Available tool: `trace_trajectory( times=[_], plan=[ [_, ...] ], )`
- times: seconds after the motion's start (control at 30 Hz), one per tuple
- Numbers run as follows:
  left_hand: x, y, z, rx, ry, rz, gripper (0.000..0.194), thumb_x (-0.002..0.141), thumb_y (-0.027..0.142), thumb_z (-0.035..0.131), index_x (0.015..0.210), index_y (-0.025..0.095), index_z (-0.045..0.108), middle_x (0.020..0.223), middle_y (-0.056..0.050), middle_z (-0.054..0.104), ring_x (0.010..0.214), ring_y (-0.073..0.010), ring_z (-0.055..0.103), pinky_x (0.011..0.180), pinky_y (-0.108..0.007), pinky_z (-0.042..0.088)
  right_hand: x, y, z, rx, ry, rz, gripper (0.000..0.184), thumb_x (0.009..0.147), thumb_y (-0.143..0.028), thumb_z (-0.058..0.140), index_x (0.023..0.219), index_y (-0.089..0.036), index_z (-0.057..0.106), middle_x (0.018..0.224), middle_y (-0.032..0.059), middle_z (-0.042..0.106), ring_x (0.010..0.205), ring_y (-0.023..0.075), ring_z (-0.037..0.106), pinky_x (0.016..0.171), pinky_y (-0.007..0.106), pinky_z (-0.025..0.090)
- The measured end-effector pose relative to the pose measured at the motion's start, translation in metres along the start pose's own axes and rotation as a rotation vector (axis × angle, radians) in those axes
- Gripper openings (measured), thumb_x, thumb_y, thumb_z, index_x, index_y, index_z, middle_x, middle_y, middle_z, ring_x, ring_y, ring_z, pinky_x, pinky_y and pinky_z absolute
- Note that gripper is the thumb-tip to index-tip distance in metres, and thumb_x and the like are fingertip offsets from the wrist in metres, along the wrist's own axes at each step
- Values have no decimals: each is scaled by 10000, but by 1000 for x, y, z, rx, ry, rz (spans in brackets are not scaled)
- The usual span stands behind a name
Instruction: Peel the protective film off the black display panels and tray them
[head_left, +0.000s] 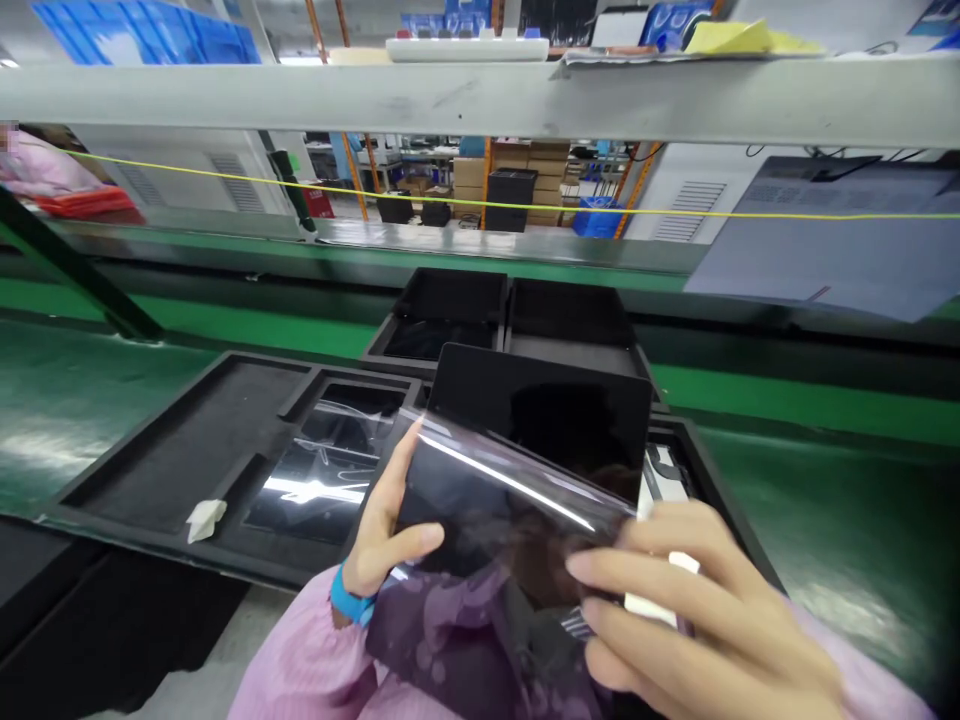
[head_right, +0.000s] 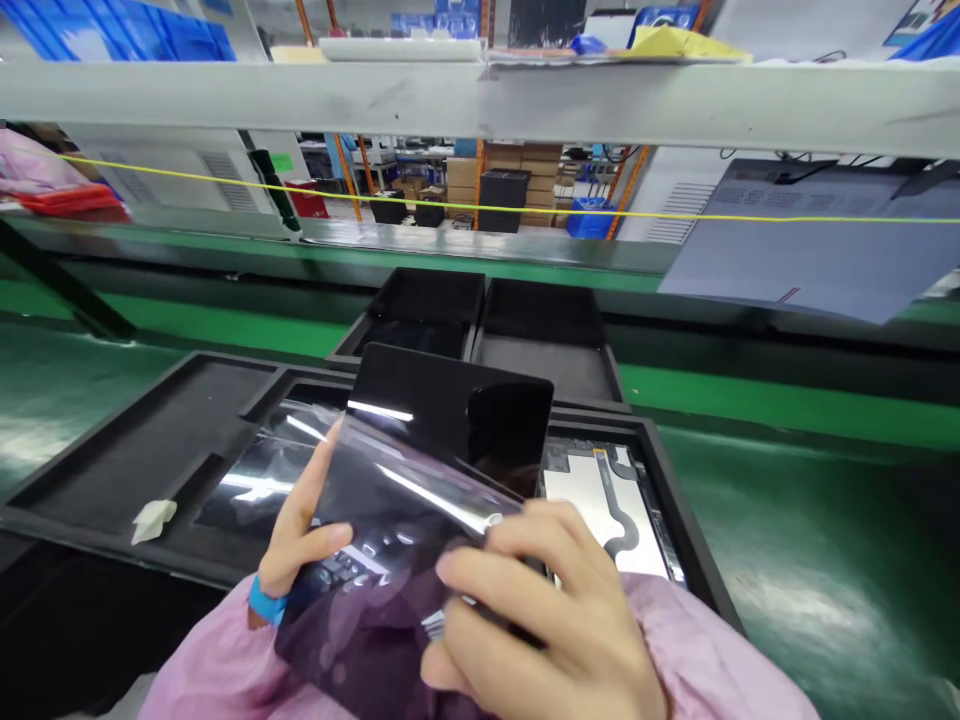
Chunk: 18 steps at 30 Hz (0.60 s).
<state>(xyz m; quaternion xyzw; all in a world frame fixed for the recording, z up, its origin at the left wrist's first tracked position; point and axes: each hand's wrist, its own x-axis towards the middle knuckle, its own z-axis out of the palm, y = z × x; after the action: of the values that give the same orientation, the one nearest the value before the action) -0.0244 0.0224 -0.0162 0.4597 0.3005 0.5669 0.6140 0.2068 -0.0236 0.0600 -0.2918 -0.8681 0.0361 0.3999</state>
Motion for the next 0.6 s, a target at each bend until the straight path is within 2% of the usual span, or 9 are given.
trace_trajectory(
  times=[0.1, 0.2, 0.27, 0.33, 0.4, 0.43, 0.5, 0.6],
  plan=[
    [13, 5, 7, -6, -70, -7, 739, 658, 179, 706, 1342, 305, 457, 1348, 16, 544, 1328, -263, 374, 1054, -295, 358, 31, 14, -4, 128, -146, -59, 281, 882, -94, 459, 1138, -129, 569, 1100, 89, 615, 1011, 129, 582, 842, 200, 516],
    [19, 8, 11, -69, -138, -26, 728, 662, 162, 685, 1346, 255, 453, 1368, -35, 524, 1306, -298, 402, 1050, -351, 371, 51, 36, -15, 287, -466, -122, 536, 779, 33, 339, 1266, -131, 492, 1314, 97, 477, 1240, 119, 438, 1011, 233, 428],
    [21, 10, 12, -111, -151, -54, 725, 670, 153, 671, 1354, 232, 441, 1377, -58, 513, 1298, -318, 408, 1044, -386, 382, 58, 47, -23, 314, -658, -199, 506, 740, 21, 381, 1187, -131, 565, 1374, 92, 408, 1331, 173, 305, 1062, 317, 379],
    [22, 11, 14, -129, -123, -72, 677, 701, 168, 655, 1346, 221, 455, 1381, -61, 509, 1304, -317, 400, 1069, -400, 354, 61, 53, -27, 281, -745, -239, 324, 768, -47, 520, 1054, -143, 640, 1378, 80, 404, 1362, 214, 216, 1084, 361, 347],
    [23, 11, 16, -131, -64, -76, 569, 768, 213, 613, 1323, 217, 489, 1384, -47, 507, 1328, -297, 366, 1112, -389, 288, 61, 53, -25, 239, -703, -238, 96, 785, -149, 638, 876, -157, 667, 1322, 71, 471, 1345, 219, 270, 1065, 336, 389],
    [23, 12, 17, -127, -30, -69, 511, 806, 237, 580, 1311, 217, 505, 1388, -35, 502, 1345, -280, 340, 1127, -372, 260, 60, 53, -22, 216, -624, -228, 26, 790, -186, 658, 791, -161, 651, 1266, 66, 523, 1321, 214, 326, 1048, 320, 418],
    [26, 13, 18, -102, 36, -43, 439, 860, 266, 525, 1297, 225, 522, 1395, -4, 494, 1368, -241, 298, 1138, -334, 238, 59, 50, -14, 137, -356, -191, 147, 803, -198, 655, 677, -167, 587, 1137, 52, 601, 1272, 213, 409, 1035, 334, 442],
    [30, 13, 17, -10, 144, 17, 402, 885, 277, 511, 1283, 232, 537, 1390, 22, 497, 1367, -209, 308, 1138, -307, 241, 58, 48, 1, 9, 73, -54, 204, 791, -182, 654, 627, -185, 533, 1046, 21, 634, 1236, 248, 439, 1050, 441, 392]
  ],
)
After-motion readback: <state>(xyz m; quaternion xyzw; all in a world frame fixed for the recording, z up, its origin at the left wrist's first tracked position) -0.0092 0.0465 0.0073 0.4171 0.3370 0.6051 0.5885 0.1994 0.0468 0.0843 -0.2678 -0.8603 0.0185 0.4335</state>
